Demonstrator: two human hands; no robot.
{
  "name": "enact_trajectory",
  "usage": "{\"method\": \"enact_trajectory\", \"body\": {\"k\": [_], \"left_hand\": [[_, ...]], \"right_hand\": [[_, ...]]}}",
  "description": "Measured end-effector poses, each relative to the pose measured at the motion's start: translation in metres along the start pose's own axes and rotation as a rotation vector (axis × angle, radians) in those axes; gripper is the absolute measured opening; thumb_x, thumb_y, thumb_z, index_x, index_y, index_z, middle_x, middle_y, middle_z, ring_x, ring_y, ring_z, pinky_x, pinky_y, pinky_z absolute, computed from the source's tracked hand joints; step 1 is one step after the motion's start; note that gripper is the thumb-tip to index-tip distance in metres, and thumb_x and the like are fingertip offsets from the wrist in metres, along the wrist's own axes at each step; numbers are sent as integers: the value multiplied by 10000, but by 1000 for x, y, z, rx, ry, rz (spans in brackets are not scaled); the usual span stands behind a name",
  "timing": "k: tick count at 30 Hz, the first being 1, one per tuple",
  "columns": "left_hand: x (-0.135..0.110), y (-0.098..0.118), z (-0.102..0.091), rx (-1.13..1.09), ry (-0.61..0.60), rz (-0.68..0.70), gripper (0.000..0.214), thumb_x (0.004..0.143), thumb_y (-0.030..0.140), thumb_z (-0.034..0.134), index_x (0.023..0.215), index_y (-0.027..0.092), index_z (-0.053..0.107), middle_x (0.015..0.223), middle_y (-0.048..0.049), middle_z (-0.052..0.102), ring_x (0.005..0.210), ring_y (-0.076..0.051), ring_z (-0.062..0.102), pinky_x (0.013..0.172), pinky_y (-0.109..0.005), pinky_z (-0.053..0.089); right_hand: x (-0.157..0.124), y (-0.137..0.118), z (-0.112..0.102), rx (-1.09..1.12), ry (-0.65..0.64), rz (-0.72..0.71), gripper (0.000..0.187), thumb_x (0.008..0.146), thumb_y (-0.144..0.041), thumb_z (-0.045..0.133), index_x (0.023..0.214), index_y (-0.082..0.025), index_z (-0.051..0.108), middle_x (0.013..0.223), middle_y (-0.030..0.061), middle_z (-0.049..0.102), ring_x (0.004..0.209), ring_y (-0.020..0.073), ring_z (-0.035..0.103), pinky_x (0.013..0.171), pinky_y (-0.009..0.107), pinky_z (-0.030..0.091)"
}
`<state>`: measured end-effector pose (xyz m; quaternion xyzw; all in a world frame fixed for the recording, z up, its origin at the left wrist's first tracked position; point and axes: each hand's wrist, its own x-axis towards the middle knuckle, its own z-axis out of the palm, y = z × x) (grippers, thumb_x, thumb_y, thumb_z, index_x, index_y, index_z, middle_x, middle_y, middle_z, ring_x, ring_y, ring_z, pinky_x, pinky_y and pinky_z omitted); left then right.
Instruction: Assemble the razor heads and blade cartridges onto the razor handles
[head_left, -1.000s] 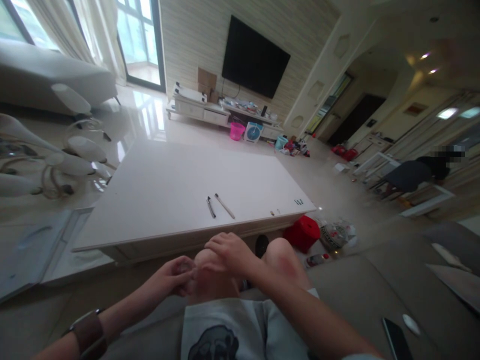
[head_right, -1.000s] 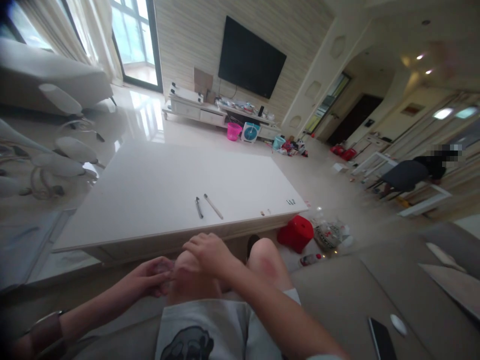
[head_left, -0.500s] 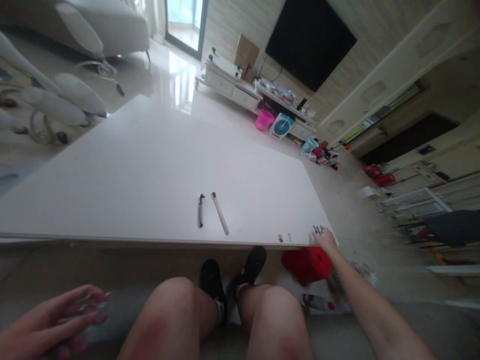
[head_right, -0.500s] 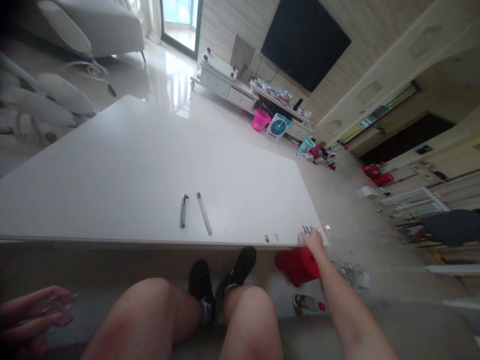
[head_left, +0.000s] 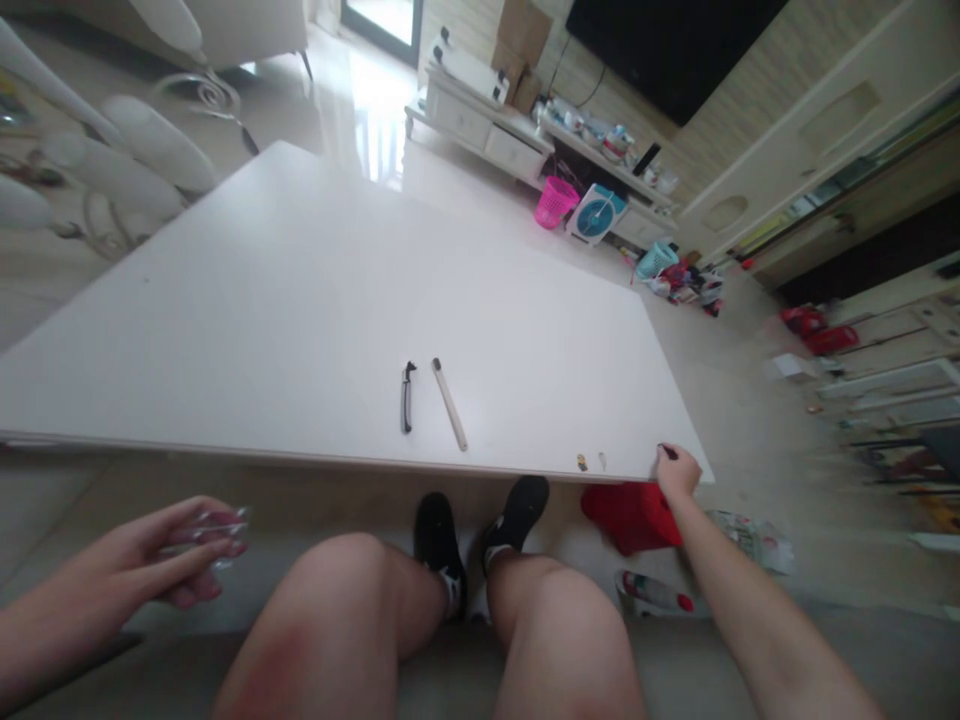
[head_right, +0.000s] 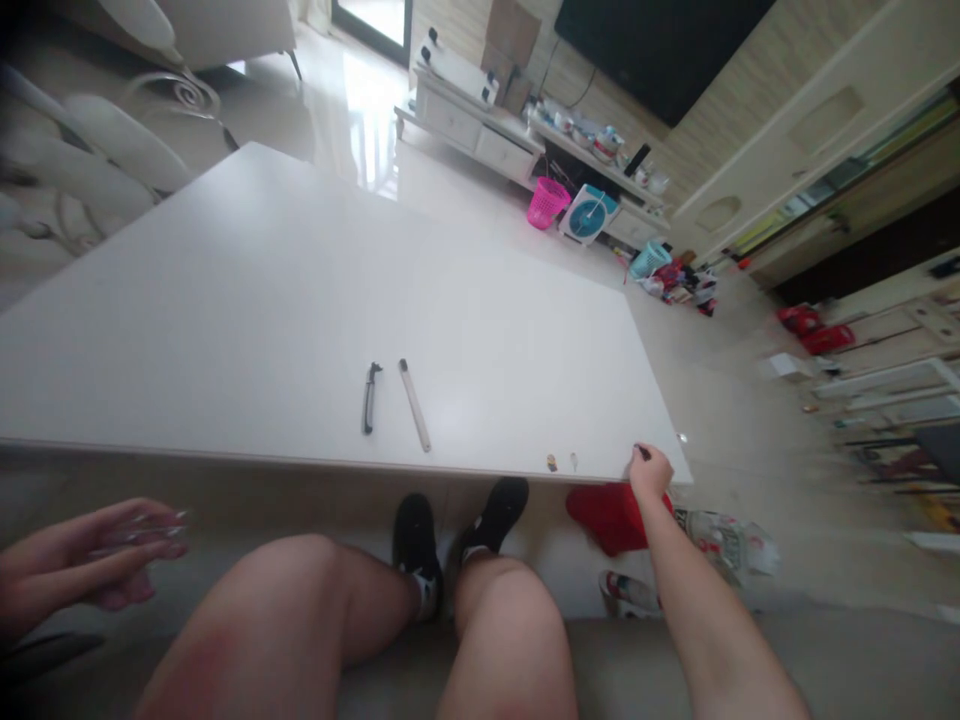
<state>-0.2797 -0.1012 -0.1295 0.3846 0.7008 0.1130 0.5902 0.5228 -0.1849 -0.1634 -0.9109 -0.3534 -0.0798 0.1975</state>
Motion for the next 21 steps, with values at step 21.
{"method": "enact_trajectory", "body": {"k": [21], "left_hand": [[-82, 29, 37, -141, -487, 338, 304, 679, 417, 738, 795, 176, 592, 661, 4, 617, 497, -145, 583, 476, -265, 482]], "right_hand": [[-55, -174, 21, 190, -417, -31, 183, 569, -141, 692, 748, -163, 725, 671, 29, 713, 539, 152, 625, 510, 225, 457]]}}
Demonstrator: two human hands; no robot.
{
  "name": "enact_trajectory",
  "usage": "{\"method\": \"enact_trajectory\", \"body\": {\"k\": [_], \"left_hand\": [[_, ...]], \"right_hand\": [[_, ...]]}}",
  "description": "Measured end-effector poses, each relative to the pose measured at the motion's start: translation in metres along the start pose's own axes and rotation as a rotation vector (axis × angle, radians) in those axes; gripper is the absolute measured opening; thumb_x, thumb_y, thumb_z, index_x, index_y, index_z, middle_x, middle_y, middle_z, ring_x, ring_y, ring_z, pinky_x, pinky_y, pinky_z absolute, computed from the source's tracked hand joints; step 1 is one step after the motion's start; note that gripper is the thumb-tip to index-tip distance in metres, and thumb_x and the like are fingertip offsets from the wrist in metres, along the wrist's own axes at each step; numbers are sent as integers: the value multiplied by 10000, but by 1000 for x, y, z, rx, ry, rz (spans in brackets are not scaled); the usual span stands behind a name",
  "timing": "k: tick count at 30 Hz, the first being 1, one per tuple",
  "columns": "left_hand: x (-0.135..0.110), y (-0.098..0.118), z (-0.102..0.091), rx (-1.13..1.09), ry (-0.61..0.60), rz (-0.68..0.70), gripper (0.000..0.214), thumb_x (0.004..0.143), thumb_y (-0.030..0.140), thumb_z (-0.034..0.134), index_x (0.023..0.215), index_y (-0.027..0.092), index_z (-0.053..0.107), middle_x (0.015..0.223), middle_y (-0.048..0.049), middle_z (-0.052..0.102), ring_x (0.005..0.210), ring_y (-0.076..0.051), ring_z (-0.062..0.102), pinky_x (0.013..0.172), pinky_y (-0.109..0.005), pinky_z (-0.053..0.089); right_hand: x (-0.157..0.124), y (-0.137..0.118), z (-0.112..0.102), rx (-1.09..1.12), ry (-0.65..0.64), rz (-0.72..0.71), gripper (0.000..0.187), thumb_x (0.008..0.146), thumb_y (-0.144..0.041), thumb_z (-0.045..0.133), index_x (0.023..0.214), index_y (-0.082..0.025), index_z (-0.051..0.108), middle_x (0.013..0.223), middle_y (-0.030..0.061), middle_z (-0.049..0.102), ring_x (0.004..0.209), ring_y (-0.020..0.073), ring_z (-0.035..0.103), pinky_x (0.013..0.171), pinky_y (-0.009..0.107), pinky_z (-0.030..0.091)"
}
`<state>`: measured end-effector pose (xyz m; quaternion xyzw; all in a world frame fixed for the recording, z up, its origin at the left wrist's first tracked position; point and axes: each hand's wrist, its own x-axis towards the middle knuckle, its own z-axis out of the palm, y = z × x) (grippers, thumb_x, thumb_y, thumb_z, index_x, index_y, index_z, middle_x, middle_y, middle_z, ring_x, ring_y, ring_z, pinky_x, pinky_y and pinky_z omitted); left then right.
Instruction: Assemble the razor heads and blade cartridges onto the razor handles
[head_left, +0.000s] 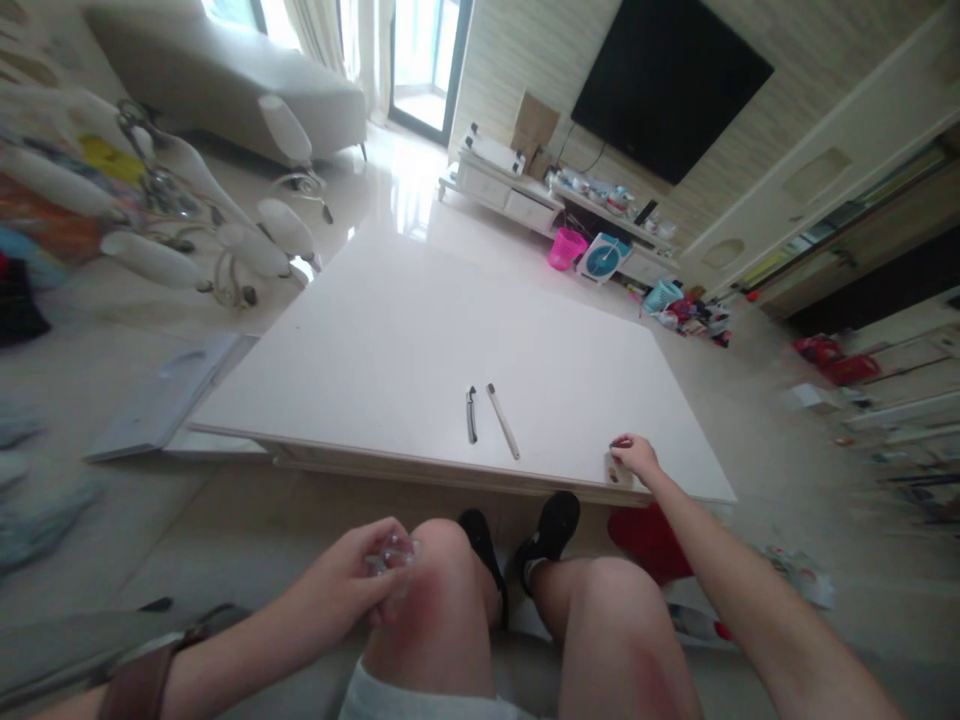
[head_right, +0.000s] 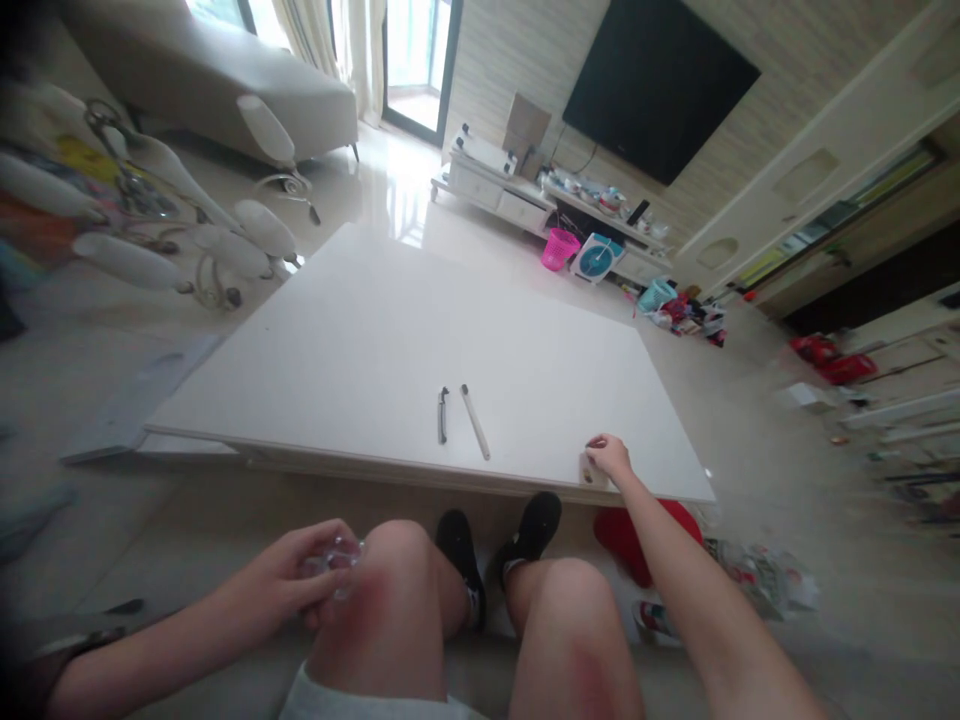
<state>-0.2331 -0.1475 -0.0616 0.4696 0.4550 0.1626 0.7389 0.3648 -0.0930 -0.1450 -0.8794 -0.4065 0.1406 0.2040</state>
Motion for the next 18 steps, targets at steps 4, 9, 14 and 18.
{"method": "enact_trajectory", "body": {"k": [4, 9, 14, 18], "left_hand": [[-3, 7, 2, -59, 4, 59, 264, 689, 345, 733, 827, 173, 588, 671, 2, 614, 504, -145, 593, 459, -266, 499], [3, 10, 2, -149, 38, 42, 206, 721, 209, 693, 889, 176, 578, 619, 10, 612, 468, -116, 572, 465, -239, 482], [12, 11, 7, -232, 68, 65, 289, 697, 197, 751, 912, 149, 564, 722, -16, 641, 518, -108, 613, 474, -219, 490], [18, 11, 7, -268, 70, 80, 282, 729, 170, 733, 919, 148, 526, 713, -24, 650, 489, -115, 633, 459, -208, 473]], "right_hand": [[-22, -47, 14, -64, 39, -62, 143, 564, -122, 681, 697, -167, 707, 661, 26, 696, 599, 159, 628, 566, 234, 450], [-48, -128, 40, -39, -27, -191, 117, 647, -133, 663, 755, -157, 703, 680, 44, 699, 572, 143, 622, 577, 237, 453], [-85, -225, 78, 23, -154, -400, 146, 656, -98, 666, 787, -152, 705, 711, 27, 705, 572, 125, 622, 551, 206, 452], [-124, -291, 124, 54, -223, -564, 167, 646, -88, 682, 795, -156, 717, 709, 7, 698, 636, 132, 623, 580, 205, 453]]}}
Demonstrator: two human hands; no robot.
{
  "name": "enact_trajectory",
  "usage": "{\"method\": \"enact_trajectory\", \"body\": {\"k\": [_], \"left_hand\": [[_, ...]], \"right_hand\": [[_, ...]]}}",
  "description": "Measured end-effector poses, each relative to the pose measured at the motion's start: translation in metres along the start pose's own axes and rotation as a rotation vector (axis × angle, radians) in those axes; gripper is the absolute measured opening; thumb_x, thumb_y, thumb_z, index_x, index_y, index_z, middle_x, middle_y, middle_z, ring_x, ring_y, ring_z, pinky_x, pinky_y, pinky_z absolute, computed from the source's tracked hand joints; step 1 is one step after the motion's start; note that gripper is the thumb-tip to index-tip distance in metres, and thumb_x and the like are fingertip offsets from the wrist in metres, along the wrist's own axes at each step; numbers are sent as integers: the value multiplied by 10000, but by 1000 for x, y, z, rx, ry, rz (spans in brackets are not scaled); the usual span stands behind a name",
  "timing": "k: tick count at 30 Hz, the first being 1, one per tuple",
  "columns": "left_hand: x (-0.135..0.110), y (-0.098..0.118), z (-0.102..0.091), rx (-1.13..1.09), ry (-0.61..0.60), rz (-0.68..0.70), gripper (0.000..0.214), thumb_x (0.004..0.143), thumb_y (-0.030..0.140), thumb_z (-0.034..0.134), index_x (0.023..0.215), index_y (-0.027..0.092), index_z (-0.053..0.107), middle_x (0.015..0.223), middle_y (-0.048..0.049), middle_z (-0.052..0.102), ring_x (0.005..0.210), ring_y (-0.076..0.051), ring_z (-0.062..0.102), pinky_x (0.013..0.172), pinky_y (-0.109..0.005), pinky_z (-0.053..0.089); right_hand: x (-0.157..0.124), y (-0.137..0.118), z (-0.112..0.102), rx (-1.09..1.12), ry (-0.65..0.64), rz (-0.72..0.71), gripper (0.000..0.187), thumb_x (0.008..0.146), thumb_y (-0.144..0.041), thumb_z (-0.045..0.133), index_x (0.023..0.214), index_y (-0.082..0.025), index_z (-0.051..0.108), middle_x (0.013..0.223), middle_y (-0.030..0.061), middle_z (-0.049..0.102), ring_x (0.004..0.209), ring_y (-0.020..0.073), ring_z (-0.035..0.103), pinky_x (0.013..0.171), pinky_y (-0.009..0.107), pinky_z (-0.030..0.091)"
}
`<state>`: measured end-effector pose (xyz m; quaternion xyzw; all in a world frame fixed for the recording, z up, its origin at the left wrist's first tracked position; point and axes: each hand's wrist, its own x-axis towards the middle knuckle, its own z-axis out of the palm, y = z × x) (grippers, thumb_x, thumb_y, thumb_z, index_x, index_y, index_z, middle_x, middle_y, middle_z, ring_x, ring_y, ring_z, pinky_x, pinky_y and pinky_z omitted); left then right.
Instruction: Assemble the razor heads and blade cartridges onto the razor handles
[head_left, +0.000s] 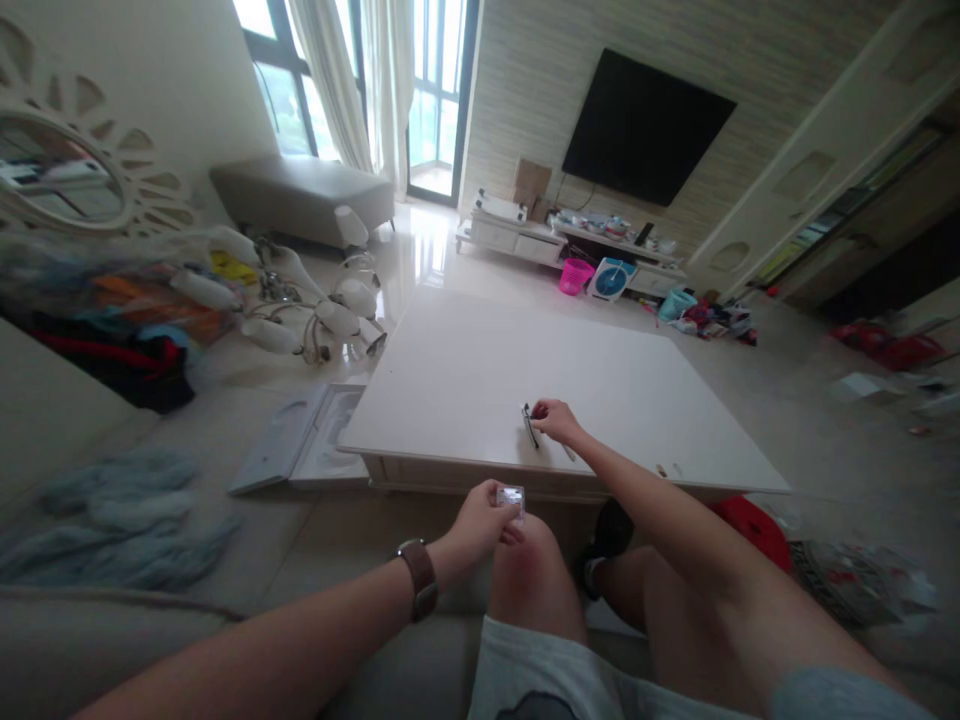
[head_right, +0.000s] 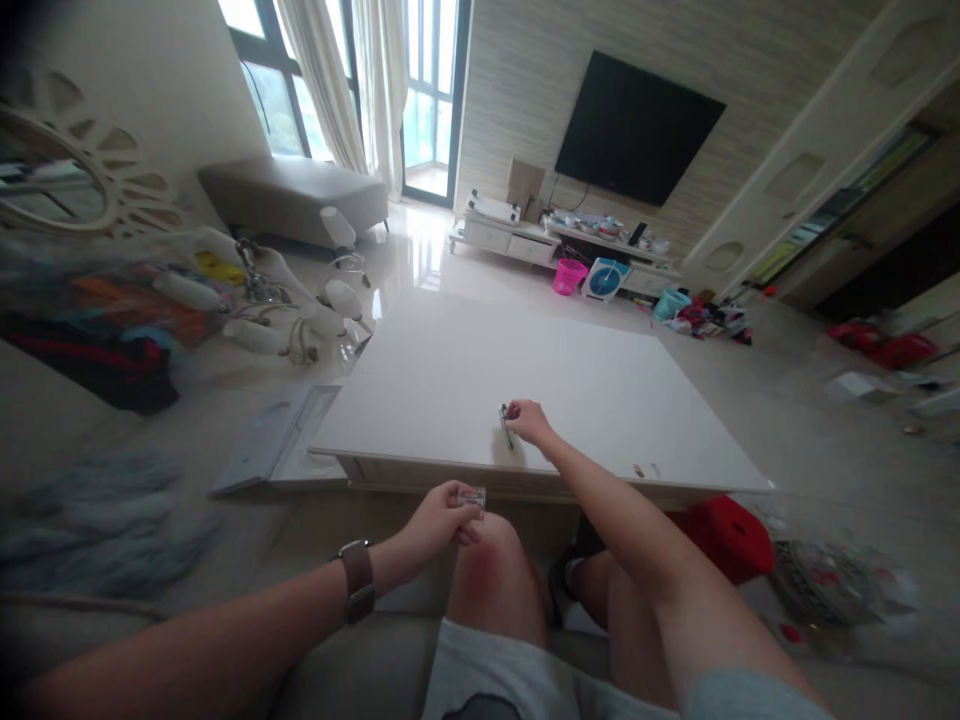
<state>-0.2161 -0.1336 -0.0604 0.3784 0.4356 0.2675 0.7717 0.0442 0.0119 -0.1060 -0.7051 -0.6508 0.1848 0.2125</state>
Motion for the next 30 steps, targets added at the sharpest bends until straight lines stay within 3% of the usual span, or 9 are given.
{"method": "enact_trajectory", "body": {"k": [6, 9, 12, 22, 26, 30], "left_hand": [[2, 14, 0, -1, 49, 1, 242, 764, 53, 605, 962, 141, 496, 695, -15, 632, 497, -119, 640, 483, -215, 461], [4, 18, -1, -32, 119, -15, 245, 773, 35, 580, 970, 144, 482, 718, -8, 610, 474, -116, 624, 481, -231, 442], [4, 19, -1, -56, 160, -41, 261, 779, 34, 580, 984, 154, 471, 760, -12, 608, 465, -105, 609, 477, -237, 429], [0, 10, -1, -70, 171, -97, 308, 737, 88, 649, 969, 170, 464, 784, -24, 630, 471, -106, 610, 473, -223, 407], [-3, 12, 0, -72, 207, -46, 279, 714, 119, 635, 946, 169, 487, 749, -2, 619, 476, -102, 596, 461, -205, 390], [-7, 24, 1, -121, 259, 69, 259, 700, 150, 622, 942, 165, 531, 717, 15, 605, 454, -83, 553, 441, -193, 366]], "right_hand": [[4, -63, 75, 17, -58, -179, 163, 659, -70, 666, 784, -162, 718, 702, -5, 689, 655, 128, 600, 620, 214, 432], [5, -74, 94, 19, -67, -216, 155, 687, -84, 655, 805, -161, 717, 728, 1, 694, 663, 128, 595, 627, 217, 425], [6, -79, 99, 15, -61, -240, 135, 722, -112, 661, 829, -164, 724, 761, 13, 705, 687, 139, 604, 652, 229, 429], [-9, -100, 73, 11, 16, -306, 55, 802, -141, 707, 793, -180, 745, 868, 48, 694, 838, 178, 607, 792, 281, 447], [-28, -123, 36, 101, 54, -324, 50, 835, -163, 726, 798, -183, 753, 780, 24, 679, 750, 149, 588, 753, 270, 435], [-68, -143, -14, 349, 116, -343, 64, 836, -265, 753, 815, -208, 774, 738, 12, 620, 645, 134, 514, 622, 270, 397]]}}
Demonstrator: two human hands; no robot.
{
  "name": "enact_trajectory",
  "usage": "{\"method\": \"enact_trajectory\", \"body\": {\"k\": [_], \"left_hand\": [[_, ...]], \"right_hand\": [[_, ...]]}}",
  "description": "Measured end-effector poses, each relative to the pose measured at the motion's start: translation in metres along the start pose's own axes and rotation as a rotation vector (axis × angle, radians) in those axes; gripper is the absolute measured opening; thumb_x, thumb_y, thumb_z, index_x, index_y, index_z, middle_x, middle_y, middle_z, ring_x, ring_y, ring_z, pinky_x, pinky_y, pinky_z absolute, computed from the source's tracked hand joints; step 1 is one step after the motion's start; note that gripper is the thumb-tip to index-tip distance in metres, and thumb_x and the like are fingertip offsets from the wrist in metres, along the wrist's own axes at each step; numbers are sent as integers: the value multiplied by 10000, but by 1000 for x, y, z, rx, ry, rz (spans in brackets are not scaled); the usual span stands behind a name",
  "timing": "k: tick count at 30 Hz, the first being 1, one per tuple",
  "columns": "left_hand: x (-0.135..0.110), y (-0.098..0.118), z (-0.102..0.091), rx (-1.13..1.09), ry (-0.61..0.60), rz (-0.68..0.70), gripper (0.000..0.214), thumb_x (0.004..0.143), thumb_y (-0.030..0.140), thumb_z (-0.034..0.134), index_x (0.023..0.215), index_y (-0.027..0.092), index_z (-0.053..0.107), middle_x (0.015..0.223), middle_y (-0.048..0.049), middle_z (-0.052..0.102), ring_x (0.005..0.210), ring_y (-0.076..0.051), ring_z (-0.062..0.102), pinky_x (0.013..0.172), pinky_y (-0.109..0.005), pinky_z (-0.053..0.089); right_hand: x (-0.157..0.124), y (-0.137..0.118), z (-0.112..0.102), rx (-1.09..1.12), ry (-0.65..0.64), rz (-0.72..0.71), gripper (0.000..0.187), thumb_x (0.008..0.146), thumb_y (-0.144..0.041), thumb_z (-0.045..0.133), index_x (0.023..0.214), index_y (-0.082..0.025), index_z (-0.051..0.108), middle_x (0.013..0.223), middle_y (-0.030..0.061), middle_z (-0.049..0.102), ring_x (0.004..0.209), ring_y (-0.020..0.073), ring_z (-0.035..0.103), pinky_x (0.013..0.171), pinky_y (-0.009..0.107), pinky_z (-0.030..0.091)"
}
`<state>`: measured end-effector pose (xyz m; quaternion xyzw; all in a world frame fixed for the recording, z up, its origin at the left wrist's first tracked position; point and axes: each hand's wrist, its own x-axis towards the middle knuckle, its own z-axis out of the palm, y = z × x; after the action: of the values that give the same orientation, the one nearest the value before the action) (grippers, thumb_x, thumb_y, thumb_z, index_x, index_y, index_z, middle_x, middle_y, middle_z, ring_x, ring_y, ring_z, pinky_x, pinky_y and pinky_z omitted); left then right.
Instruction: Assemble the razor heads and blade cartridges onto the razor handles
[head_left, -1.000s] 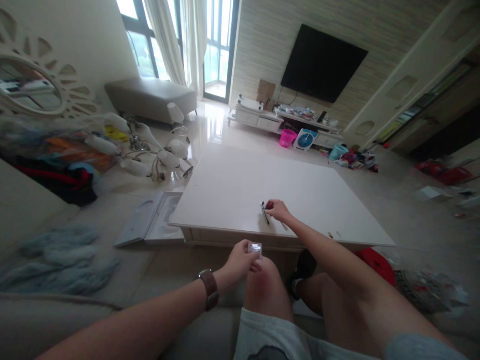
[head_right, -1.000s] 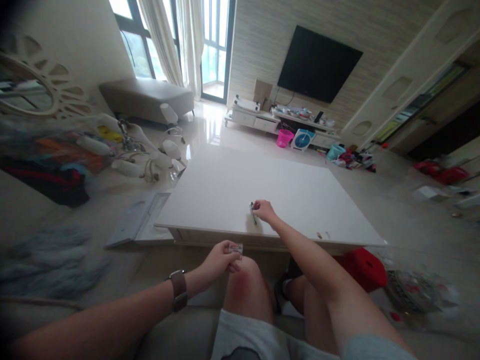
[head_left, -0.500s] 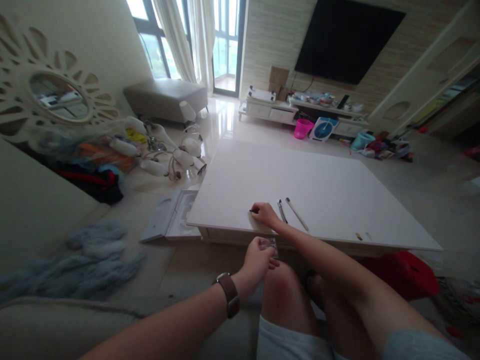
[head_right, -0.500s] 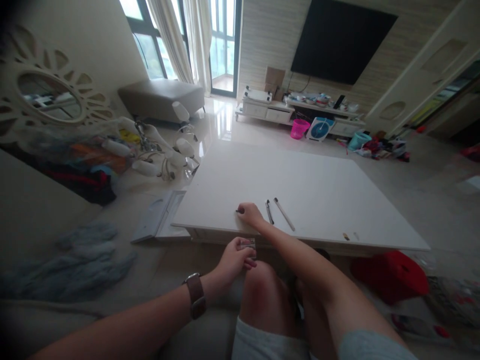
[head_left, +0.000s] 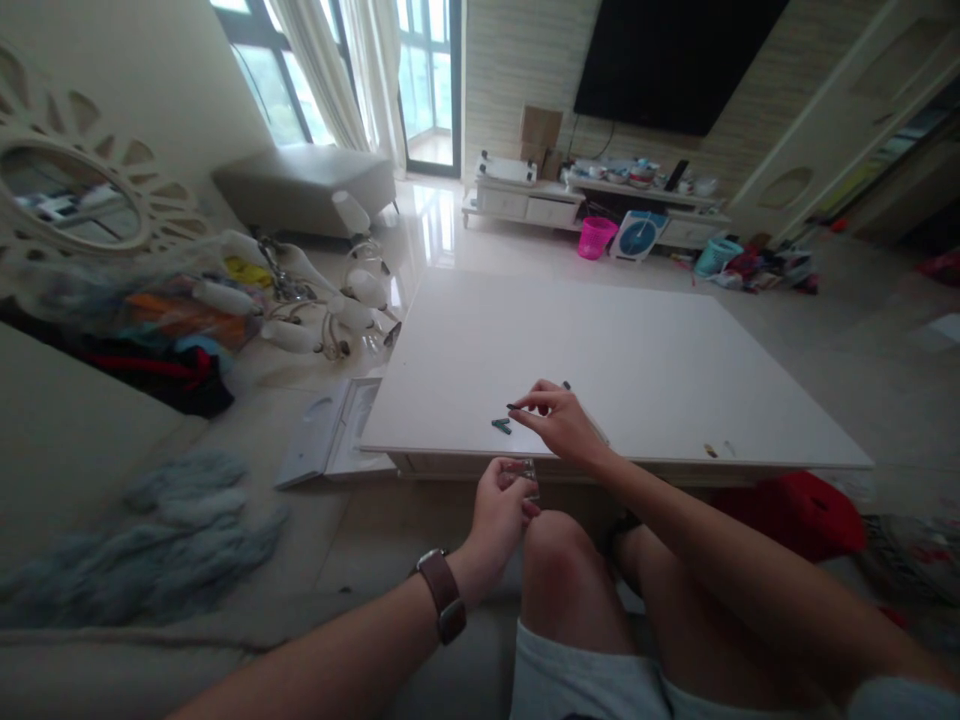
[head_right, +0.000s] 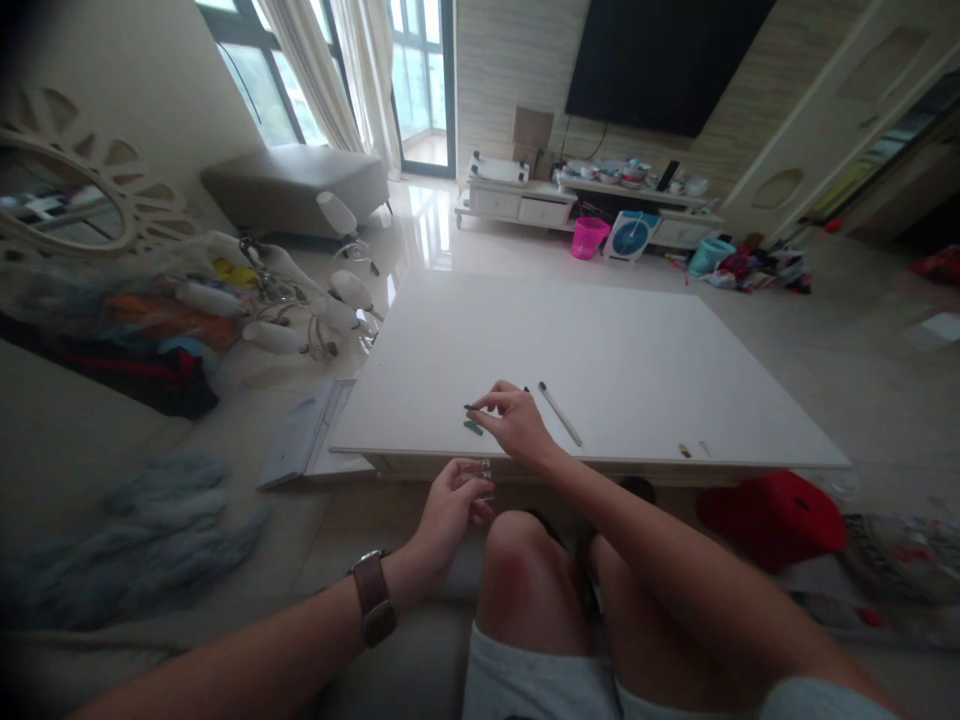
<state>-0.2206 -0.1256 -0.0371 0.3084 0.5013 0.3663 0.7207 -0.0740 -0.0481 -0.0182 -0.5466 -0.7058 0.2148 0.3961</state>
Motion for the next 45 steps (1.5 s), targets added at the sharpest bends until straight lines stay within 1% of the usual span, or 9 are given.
{"method": "enact_trajectory", "body": {"k": [4, 8, 11, 17, 23, 27, 31, 37, 45], "left_hand": [[-1, 4, -1, -66, 43, 98, 282, 692, 192, 629, 964, 161, 562, 729, 15, 612, 430, -65, 496, 441, -199, 379], [0, -4, -4, -48, 36, 69, 297, 701, 195, 578, 994, 148, 579, 807, -27, 656, 421, -62, 491, 436, -207, 381], [1, -9, -6, -38, 41, 42, 326, 712, 190, 546, 1033, 143, 578, 864, -62, 688, 422, -66, 502, 440, -209, 388], [0, -5, -5, -69, 32, 21, 371, 729, 202, 530, 1091, 149, 591, 938, -80, 705, 445, -69, 538, 456, -205, 413], [-1, -7, -6, -78, 32, 2, 381, 734, 211, 527, 1106, 152, 585, 946, -85, 717, 438, -73, 546, 457, -208, 418], [0, -4, -6, -78, 50, -5, 360, 742, 216, 545, 1091, 136, 583, 902, -93, 729, 433, -81, 549, 458, -213, 419], [-1, 1, -5, -71, 49, 17, 340, 738, 224, 598, 1066, 134, 590, 883, -92, 741, 436, -85, 560, 463, -211, 418], [-1, 0, -5, -70, 55, -6, 279, 740, 225, 611, 1005, 154, 561, 891, -88, 750, 451, -93, 583, 473, -212, 418], [-2, 1, -5, -96, 25, -33, 280, 737, 245, 621, 998, 141, 614, 896, -101, 743, 480, -116, 629, 470, -208, 404]], "right_hand": [[-30, -9, -19, 191, 56, 99, 161, 870, -356, 712, 873, -196, 731, 647, -10, 579, 591, 131, 496, 558, 264, 378], [-41, 7, -9, 345, -34, 205, 197, 866, -382, 712, 910, -190, 712, 742, 19, 650, 684, 157, 583, 637, 278, 457], [-38, 7, -1, 443, -88, 234, 205, 829, -360, 746, 927, -184, 709, 827, 36, 685, 763, 170, 620, 691, 285, 490], [-35, -11, -5, 377, -157, 119, 124, 872, -277, 673, 933, -179, 722, 862, 50, 711, 796, 174, 640, 718, 294, 501], [-42, -1, -12, 400, -112, 136, 102, 882, -262, 674, 960, -200, 697, 881, 41, 706, 821, 176, 653, 761, 308, 509], [-43, 4, -15, 410, -128, 159, 151, 867, -265, 695, 1003, -206, 669, 856, 32, 701, 804, 178, 655, 719, 297, 506], [-43, 3, -19, 349, -154, 173, 92, 865, -277, 693, 896, -191, 706, 844, 44, 710, 782, 181, 647, 703, 299, 499], [-43, 1, -22, 371, -144, 159, 103, 861, -260, 690, 914, -188, 741, 873, 52, 715, 796, 171, 644, 670, 275, 489], [-43, -1, -19, 490, -159, 162, 120, 841, -231, 688, 920, -203, 775, 872, 52, 658, 804, 165, 631, 710, 291, 492]]}}
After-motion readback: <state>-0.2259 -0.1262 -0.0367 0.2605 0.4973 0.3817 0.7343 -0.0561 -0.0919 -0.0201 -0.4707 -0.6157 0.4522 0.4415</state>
